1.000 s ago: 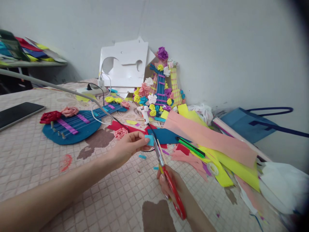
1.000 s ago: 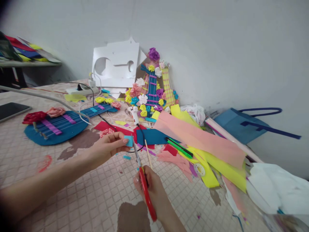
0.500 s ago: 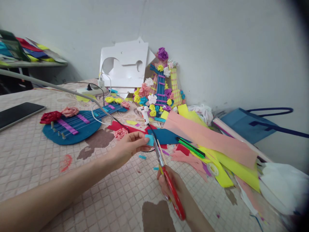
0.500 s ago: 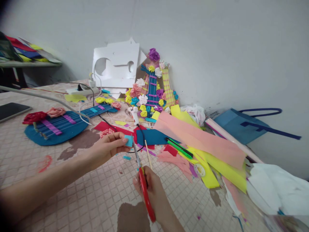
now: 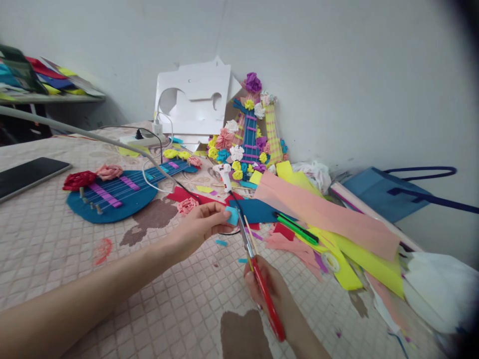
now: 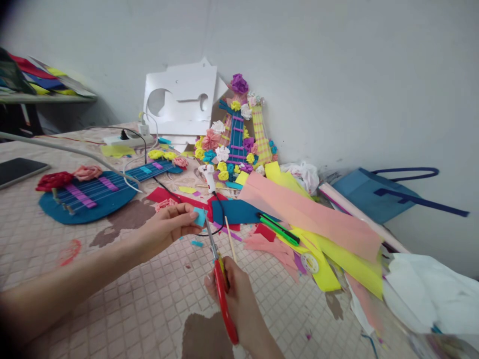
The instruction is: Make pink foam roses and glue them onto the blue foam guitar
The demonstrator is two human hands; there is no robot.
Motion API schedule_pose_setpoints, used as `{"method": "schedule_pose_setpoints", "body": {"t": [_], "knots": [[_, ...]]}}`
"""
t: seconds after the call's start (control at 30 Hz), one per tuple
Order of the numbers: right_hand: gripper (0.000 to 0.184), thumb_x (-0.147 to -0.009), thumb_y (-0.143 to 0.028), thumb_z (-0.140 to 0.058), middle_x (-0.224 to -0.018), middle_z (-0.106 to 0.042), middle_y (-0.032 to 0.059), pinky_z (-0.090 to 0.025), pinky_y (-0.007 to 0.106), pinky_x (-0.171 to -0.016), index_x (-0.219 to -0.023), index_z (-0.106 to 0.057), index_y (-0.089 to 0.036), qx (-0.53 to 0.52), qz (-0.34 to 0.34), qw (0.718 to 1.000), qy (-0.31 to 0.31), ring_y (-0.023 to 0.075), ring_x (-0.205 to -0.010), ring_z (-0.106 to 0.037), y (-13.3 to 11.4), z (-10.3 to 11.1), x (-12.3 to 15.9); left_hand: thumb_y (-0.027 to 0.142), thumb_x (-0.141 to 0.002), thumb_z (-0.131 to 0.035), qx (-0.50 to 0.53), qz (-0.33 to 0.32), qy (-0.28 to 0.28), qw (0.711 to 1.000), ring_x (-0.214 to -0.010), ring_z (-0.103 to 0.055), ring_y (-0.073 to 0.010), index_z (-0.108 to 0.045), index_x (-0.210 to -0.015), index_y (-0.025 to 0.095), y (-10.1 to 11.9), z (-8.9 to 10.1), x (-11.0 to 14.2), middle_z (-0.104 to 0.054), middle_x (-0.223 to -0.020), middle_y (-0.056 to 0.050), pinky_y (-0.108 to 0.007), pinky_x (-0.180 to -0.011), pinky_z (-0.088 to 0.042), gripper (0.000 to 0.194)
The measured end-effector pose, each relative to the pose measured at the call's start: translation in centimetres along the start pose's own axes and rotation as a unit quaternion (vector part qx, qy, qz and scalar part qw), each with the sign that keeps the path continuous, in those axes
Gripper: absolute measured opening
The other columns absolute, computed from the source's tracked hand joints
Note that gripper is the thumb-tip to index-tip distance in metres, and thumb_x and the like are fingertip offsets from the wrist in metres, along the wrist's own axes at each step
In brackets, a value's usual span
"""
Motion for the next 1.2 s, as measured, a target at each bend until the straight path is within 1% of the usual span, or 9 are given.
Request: {"method": "schedule_pose_setpoints", "body": {"t": [0.2,0.4,0.5,0.63,0.73,0.83,0.97,1.03,1.2], "knots": [[0.027,-0.084,-0.042,-0.053,-0.061,-0.038,-0.0049,-0.032,0.022,-0.05,-0.073,-0.044,-0.019,0.019,0.002,1.0,0.009,0.0104,-0.055,-0.035,-0.3,0.1,0.2,0.024,-0.072,-0.075,-0.002,0.002,0.005,1.0,-0.067,-0.065,-0.0113,-0.057,-0.074,0.014,0.0,0.1,0.0,-0.067,-0.072,0.0,-0.025,-0.072,-0.053,0.02],[0.033,-0.078,-0.051,-0.057,-0.056,-0.039,-0.0052,-0.034,0.022,-0.045,-0.068,-0.044,-0.022,-0.036,-0.027,0.998,0.037,0.0111,-0.051,-0.038,1.1,-0.1,-0.1,0.026,-0.073,-0.074,-0.015,0.002,0.012,1.0,-0.068,-0.064,-0.0118,-0.058,-0.075,0.014,0.3,0.3,0.0,-0.067,-0.076,-0.002,-0.026,-0.073,-0.053,0.02],[0.032,-0.078,-0.049,-0.058,-0.056,-0.041,-0.0052,-0.034,0.022,-0.045,-0.068,-0.043,-0.022,-0.029,-0.039,0.998,0.044,0.0108,-0.05,-0.038,1.3,-0.2,0.0,0.027,-0.073,-0.073,-0.018,0.001,0.016,1.0,-0.068,-0.063,-0.0113,-0.058,-0.075,0.014,0.4,0.3,-0.1,-0.066,-0.075,-0.001,-0.026,-0.072,-0.052,0.019],[0.027,-0.078,-0.042,-0.059,-0.059,-0.042,-0.0048,-0.034,0.023,-0.05,-0.07,-0.043,-0.021,-0.006,-0.038,0.999,0.038,0.011,-0.054,-0.039,0.4,-0.2,0.3,0.027,-0.073,-0.073,-0.025,0.003,0.024,0.999,-0.067,-0.062,-0.0104,-0.058,-0.073,0.014,0.5,0.3,0.0,-0.065,-0.072,0.0,-0.026,-0.073,-0.051,0.02],[0.027,-0.079,-0.041,-0.059,-0.061,-0.041,-0.0047,-0.032,0.023,-0.051,-0.071,-0.042,-0.021,0.006,-0.035,0.999,0.021,0.0109,-0.056,-0.037,-0.1,-0.1,0.4,0.028,-0.074,-0.073,-0.03,0.001,0.023,0.999,-0.067,-0.061,-0.0103,-0.058,-0.073,0.014,0.8,0.3,0.0,-0.064,-0.072,0.0,-0.026,-0.074,-0.051,0.02],[0.029,-0.077,-0.042,-0.061,-0.061,-0.041,-0.0047,-0.033,0.022,-0.051,-0.069,-0.041,-0.021,-0.002,-0.037,0.999,0.011,0.0111,-0.056,-0.038,-0.1,-0.2,0.3,0.028,-0.075,-0.072,-0.034,-0.004,0.023,0.999,-0.068,-0.061,-0.0109,-0.058,-0.073,0.014,1.0,0.3,0.0,-0.064,-0.073,0.0,-0.027,-0.073,-0.051,0.02],[0.027,-0.077,-0.04,-0.059,-0.06,-0.041,-0.0045,-0.034,0.022,-0.049,-0.069,-0.042,-0.021,-0.021,-0.042,0.998,0.031,0.011,-0.054,-0.039,0.2,-0.2,0.2,0.028,-0.075,-0.072,-0.04,-0.005,0.014,0.999,-0.069,-0.062,-0.0119,-0.058,-0.072,0.014,1.1,0.2,-0.1,-0.065,-0.073,-0.001,-0.027,-0.072,-0.051,0.02],[0.027,-0.078,-0.042,-0.057,-0.058,-0.04,-0.0052,-0.033,0.022,-0.047,-0.068,-0.042,-0.021,-0.026,-0.042,0.998,0.031,0.0102,-0.051,-0.037,0.3,-0.3,0.1,0.028,-0.075,-0.072,-0.044,-0.005,0.007,0.999,-0.069,-0.062,-0.0118,-0.059,-0.072,0.014,1.1,0.2,-0.1,-0.065,-0.073,-0.001,-0.027,-0.073,-0.051,0.019],[0.029,-0.08,-0.048,-0.052,-0.056,-0.034,-0.0071,-0.027,0.02,-0.041,-0.072,-0.044,-0.021,-0.036,-0.036,0.999,0.001,0.0078,-0.047,-0.031,0.4,-0.4,0.2,0.027,-0.074,-0.072,-0.053,0.003,0.01,0.999,-0.068,-0.062,-0.0121,-0.06,-0.071,0.013,1.2,0.2,0.0,-0.066,-0.074,-0.002,-0.027,-0.071,-0.05,0.019]]}}
Point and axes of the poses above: each hand's wrist, its own x-axis away from the middle knuckle, its own z-axis out of the back of the hand, y = z × x, the point moved 6 cm from there along -x, towards the middle knuckle
